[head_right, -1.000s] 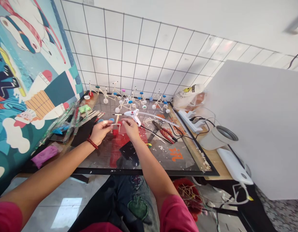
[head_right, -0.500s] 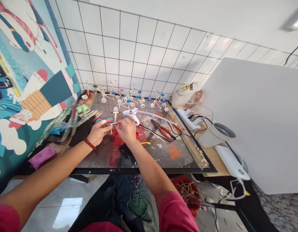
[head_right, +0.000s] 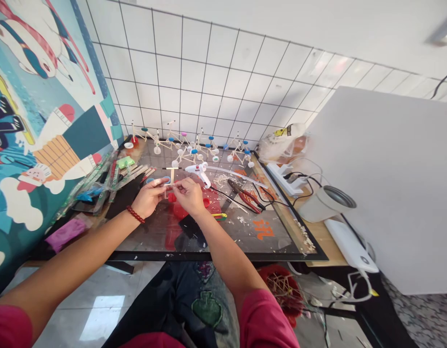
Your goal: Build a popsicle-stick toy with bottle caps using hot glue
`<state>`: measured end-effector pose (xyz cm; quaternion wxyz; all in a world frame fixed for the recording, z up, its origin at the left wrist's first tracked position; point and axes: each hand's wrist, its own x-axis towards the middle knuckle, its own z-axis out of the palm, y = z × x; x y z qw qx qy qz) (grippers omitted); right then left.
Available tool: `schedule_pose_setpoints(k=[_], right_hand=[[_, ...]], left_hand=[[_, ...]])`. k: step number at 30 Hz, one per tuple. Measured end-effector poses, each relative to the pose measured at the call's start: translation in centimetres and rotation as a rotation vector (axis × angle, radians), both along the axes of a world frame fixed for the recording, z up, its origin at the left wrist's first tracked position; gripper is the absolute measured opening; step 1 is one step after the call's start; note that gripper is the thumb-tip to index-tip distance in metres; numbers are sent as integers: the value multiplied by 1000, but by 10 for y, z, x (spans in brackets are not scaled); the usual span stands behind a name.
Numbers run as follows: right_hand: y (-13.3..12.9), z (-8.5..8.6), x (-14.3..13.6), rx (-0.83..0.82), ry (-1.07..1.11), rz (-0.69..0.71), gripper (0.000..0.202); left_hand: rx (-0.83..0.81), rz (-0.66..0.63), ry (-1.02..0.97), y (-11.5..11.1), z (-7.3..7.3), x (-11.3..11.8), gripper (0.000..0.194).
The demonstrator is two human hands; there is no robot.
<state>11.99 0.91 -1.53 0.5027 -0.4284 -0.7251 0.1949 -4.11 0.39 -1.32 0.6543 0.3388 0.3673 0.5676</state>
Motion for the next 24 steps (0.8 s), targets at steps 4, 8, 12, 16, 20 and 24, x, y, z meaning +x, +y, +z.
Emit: schedule_pose_setpoints(k=[4,8,12,16,20,24], right_hand=[[2,-3,-2,-97,161,55,15],[4,-7,-2,-177,253,90,16],[3,-7,-4,-182,277,83,15],[0,-4,-7,-212,310,104,14],[-1,-1,-7,-289,397,146,16],[2,4,0,-251,557,50,26]], left_hand=[[-47,-98,-105,-1,3,-1,31],[-109,-247,-120,-5,4,1,16],[-106,-270,-39,-9,0,5,34],[4,-194,8,-10,-3,7,49],[13,-139,32,-9,-3,8,51],[-92,15,-77,-1,3,3,47]])
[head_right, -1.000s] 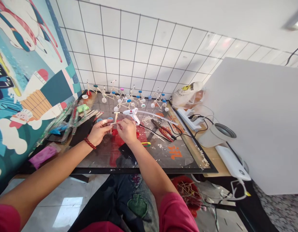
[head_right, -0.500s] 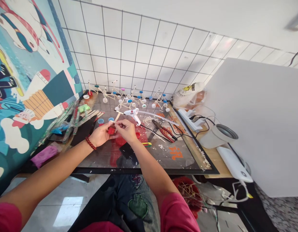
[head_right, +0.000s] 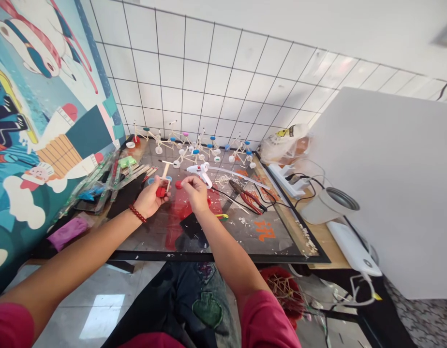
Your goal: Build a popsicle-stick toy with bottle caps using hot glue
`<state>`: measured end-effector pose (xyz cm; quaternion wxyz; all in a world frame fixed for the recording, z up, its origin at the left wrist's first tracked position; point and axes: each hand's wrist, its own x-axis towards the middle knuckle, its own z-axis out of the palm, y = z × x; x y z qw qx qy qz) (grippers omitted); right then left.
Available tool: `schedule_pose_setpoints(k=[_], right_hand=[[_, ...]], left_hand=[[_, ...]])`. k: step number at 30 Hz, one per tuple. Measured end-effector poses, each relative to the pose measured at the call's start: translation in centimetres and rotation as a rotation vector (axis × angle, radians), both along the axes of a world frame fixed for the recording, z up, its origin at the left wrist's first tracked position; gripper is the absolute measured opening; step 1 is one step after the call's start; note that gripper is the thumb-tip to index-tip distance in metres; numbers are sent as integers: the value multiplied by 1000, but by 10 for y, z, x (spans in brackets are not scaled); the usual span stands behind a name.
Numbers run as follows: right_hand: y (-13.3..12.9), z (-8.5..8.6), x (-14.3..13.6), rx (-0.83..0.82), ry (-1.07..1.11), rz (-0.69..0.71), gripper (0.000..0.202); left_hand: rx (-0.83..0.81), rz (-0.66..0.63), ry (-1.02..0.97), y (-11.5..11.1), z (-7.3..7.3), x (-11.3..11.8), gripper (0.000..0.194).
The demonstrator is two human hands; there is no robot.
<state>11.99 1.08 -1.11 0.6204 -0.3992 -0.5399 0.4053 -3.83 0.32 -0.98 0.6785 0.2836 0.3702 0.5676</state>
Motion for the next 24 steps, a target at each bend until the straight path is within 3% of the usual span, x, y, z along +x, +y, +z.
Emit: schedule_pose_setpoints(k=[3,6,10,19,24], right_hand=[[2,1,3,-27,-68,-7,40],[0,-2,-1,-44,-176,81,36],[-2,-11,-9,-50,-200,249,66],[1,-16,-10,34,-215,229,43],[-1,-13,-12,-20,-126,229,40]], left_hand=[[-88,58,-111,5,6,-6,55],[-78,-15,-167,5,11,-8,63],[4,-112,-194,-2,13,-3,59],[144,-145,-256,-9,13,7,40],[162,-28,-179,-2,0,3,36]])
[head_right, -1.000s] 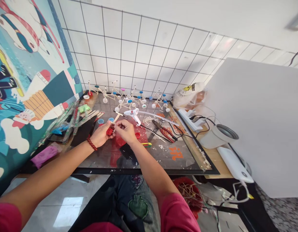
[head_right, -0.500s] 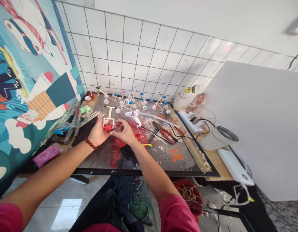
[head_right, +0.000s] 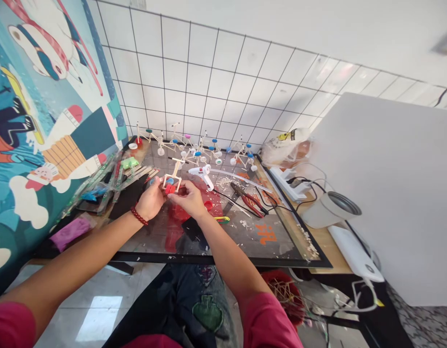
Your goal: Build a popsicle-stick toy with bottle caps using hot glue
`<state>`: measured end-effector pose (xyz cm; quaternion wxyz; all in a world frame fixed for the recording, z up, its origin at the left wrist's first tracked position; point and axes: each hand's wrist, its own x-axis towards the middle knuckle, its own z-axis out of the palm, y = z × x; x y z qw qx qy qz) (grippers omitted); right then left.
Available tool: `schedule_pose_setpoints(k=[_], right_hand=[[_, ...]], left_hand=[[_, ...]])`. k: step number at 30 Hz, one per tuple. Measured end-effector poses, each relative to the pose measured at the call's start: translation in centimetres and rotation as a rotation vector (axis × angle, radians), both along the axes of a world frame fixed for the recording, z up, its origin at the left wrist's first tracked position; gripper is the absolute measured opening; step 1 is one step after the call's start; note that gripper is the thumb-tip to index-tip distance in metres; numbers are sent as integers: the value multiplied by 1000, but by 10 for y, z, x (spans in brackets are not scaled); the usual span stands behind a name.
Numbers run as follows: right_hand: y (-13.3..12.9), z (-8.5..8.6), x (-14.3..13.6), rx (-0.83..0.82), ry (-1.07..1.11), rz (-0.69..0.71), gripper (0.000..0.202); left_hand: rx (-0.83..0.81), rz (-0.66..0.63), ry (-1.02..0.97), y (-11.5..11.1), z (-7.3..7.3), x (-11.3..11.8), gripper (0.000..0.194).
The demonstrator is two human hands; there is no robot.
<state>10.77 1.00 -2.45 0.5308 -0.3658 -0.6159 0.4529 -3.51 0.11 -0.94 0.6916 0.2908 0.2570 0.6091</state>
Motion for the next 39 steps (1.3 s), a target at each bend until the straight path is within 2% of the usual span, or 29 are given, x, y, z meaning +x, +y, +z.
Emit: schedule_pose_setpoints(k=[3,10,17,26,31,39], right_hand=[[0,2,0,-61,54,14,42],[2,7,6,-64,65,21,42],[5,4,6,-63,38,7,45],[4,3,10,160,-93,-54,29],[4,3,12,199,-150,-48,26],[3,5,14,237,-203,-39,26]], left_hand=[[24,36,63,2,-3,-3,39],[26,-49,125,-2,3,-7,58],[-34,15,117,3,-2,-10,52],[27,48,181,7,-5,-9,54],[67,66,228,9,-6,-11,55],[128,26,305,10,-1,-17,53]])
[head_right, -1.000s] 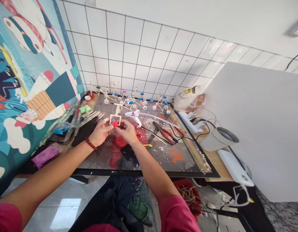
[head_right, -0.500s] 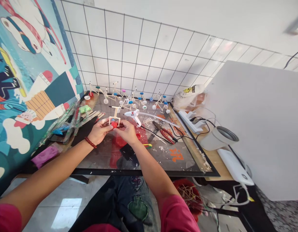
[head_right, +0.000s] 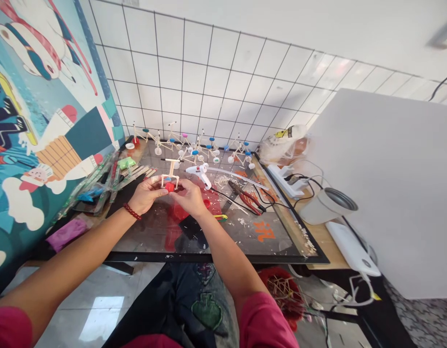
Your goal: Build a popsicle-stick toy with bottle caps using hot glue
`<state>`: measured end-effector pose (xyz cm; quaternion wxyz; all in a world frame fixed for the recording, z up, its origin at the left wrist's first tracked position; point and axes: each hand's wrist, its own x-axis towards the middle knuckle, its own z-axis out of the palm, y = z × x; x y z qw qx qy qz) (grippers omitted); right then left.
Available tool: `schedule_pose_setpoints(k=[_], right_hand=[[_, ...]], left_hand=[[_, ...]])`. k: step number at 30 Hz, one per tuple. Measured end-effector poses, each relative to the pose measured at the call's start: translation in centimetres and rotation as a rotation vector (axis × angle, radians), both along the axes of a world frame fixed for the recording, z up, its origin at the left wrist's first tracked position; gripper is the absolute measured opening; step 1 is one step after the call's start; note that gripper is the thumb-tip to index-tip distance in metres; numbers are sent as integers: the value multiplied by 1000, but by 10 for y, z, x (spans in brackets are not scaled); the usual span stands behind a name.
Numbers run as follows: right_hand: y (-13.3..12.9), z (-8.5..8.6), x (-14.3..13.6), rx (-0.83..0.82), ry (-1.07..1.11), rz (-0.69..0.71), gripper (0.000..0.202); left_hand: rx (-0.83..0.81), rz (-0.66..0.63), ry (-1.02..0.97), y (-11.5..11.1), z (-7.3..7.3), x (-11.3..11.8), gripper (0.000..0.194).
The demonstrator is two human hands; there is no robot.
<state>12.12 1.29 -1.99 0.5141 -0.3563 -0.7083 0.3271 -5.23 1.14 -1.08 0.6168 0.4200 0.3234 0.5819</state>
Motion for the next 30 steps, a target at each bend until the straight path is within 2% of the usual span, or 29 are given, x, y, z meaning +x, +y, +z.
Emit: schedule_pose_setpoints(k=[5,11,20,25,30], right_hand=[[1,-1,0,-8,8,12,27],[1,0,-1,-88,100,32,46],[1,3,-2,-280,224,122,41],[2,1,0,-217,193,116,34],[0,4,1,-44,60,53,26]], left_hand=[[-23,-26,-33,-2,1,0,57],[-149,-84,-191,-5,0,4,57],[-185,-82,-223,-4,-1,3,51],[-189,-106,-193,-6,1,4,50],[-120,-55,-127,-6,-1,7,54]])
